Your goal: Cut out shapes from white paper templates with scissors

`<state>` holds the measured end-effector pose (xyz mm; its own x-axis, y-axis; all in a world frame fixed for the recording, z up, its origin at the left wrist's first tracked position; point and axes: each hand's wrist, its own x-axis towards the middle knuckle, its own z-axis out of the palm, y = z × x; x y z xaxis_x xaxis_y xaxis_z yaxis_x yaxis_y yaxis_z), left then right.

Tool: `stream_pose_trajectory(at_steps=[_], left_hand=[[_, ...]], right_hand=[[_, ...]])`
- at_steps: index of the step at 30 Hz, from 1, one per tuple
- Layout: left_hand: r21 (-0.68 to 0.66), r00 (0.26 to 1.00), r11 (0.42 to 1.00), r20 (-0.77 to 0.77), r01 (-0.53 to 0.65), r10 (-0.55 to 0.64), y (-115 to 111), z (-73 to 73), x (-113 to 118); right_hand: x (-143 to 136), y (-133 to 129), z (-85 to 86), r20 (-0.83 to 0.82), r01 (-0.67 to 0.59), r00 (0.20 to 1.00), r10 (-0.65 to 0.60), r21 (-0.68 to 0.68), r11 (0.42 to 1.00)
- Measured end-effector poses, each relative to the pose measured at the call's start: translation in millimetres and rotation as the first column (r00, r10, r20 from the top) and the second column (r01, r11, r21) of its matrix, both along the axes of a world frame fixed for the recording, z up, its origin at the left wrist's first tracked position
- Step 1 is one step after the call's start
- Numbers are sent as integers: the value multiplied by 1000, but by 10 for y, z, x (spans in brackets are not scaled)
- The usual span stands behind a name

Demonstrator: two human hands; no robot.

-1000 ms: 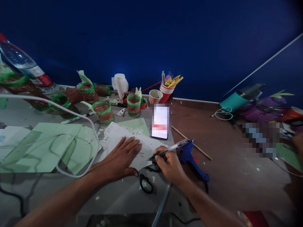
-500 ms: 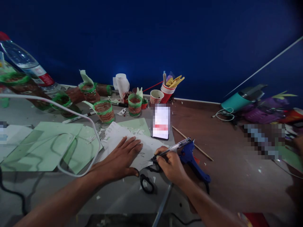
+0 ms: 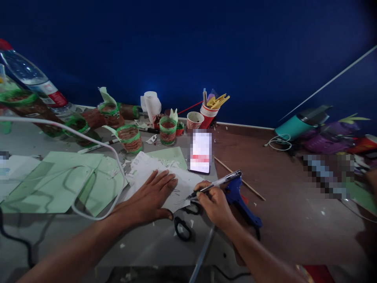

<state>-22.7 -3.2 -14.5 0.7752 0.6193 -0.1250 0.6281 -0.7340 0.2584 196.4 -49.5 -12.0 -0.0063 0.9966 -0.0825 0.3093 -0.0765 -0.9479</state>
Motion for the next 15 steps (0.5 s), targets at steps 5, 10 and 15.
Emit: stream_pose_trajectory(at_steps=[5, 10, 15], left_hand=[[9, 1000, 1000, -1, -1, 1, -1, -26, -8], [16, 1000, 1000, 16, -3, 3, -3, -45, -8], [10, 1000, 1000, 7, -5, 5, -3, -24, -3]], right_hand=[[9, 4, -3, 12, -24, 1000, 24, 16, 1000], [2, -4, -6, 23, -23, 999, 23, 12, 1000], [3, -11, -13, 29, -26, 999, 26, -10, 1000]])
